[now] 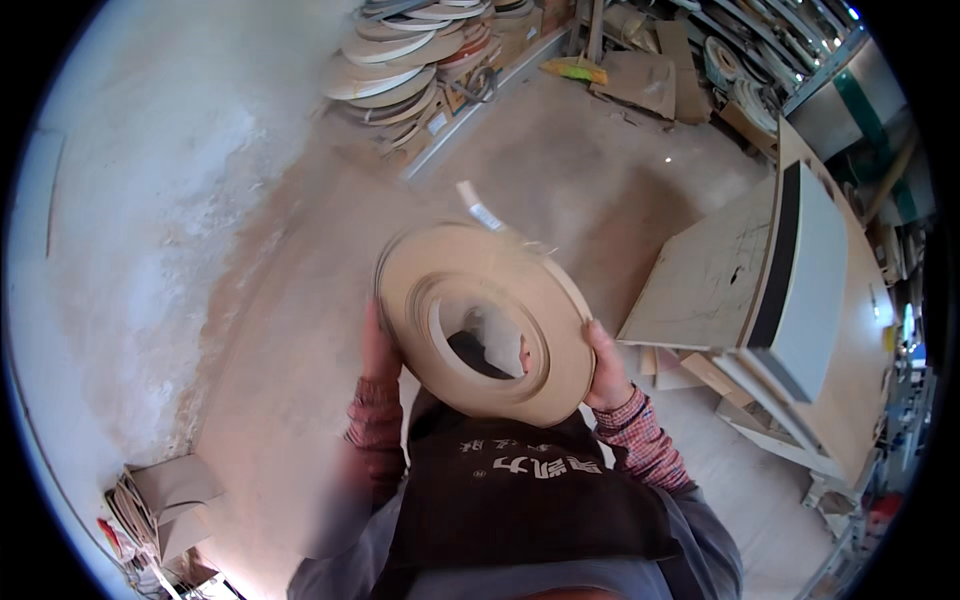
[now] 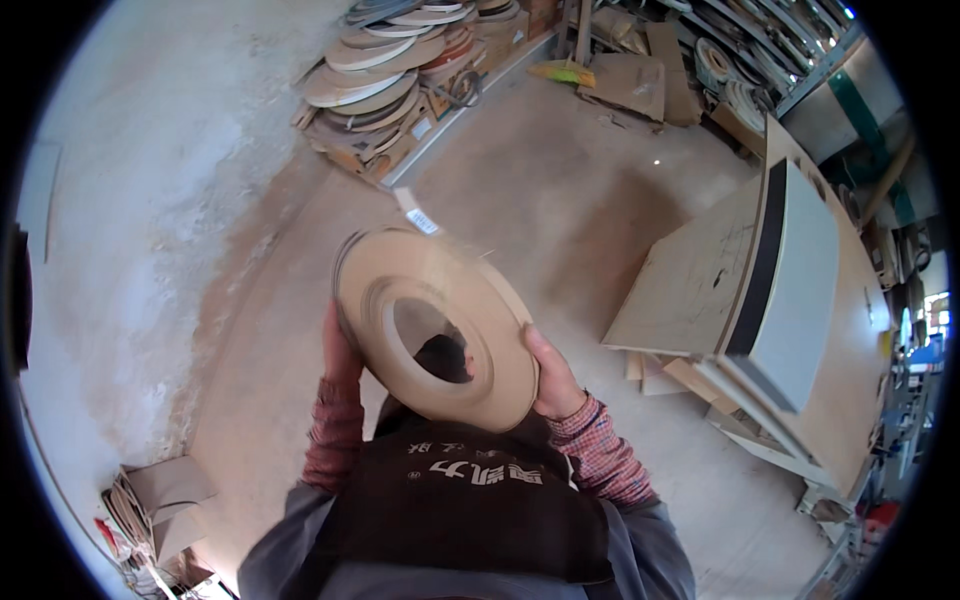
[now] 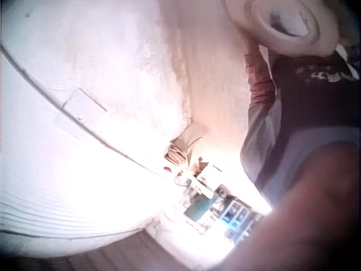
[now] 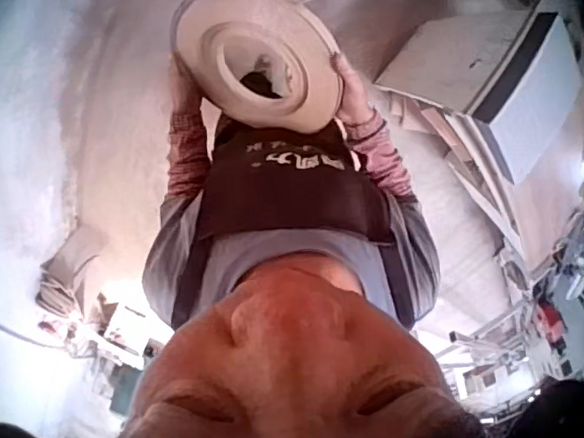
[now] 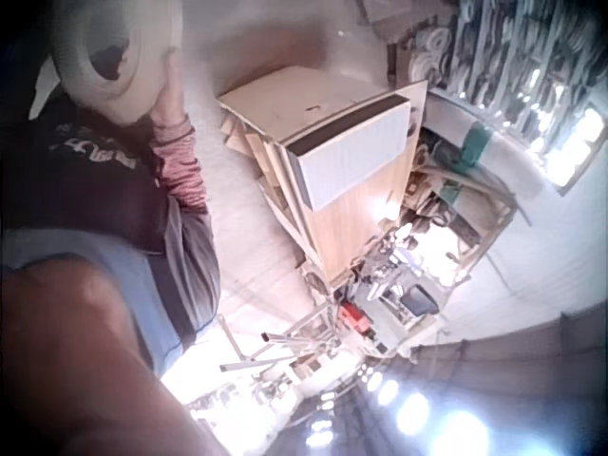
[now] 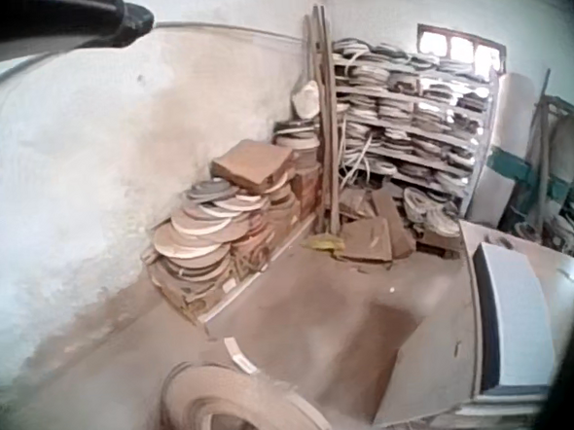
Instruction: The person handles a wooden ring, places it on a rotating machine, and adjusts various levers and knobs. They then move a large wooden board across the workshop floor.
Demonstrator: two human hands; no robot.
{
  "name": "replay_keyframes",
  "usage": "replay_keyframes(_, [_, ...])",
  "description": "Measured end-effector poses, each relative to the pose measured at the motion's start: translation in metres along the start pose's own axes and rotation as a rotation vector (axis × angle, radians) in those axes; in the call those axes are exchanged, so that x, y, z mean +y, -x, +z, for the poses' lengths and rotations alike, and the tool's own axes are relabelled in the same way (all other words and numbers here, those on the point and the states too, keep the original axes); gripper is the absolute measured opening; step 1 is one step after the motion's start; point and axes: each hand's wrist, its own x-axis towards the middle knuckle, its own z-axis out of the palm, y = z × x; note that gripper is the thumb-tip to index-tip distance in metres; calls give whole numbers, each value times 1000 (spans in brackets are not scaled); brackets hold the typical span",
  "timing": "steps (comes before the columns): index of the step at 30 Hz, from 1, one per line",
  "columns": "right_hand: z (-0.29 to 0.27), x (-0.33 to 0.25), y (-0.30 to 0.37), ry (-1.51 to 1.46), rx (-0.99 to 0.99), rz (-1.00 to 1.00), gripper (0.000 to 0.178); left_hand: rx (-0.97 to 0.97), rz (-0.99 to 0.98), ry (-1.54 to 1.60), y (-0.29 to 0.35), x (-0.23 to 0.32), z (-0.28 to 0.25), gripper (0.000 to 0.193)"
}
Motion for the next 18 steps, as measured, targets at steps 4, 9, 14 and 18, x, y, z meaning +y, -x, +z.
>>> replay_keyframes(4, [-12,-62,-27,-57,101,-186,95,-434,-46,13,-97,45,82,56])
replay_keyframes(9, [-87,-109,-84,-464,118,-288,98,-532,-230,-114,-221,42,188,56])
replay_keyframes(14, [-174,-188,-151,-386,202,-371,82,-548,-216,-159,-326,12,295,55])
replay_keyframes(18, [-228,-294,-205,-460,124,-366,65,-541,-111,-223,-413,14,388,57])
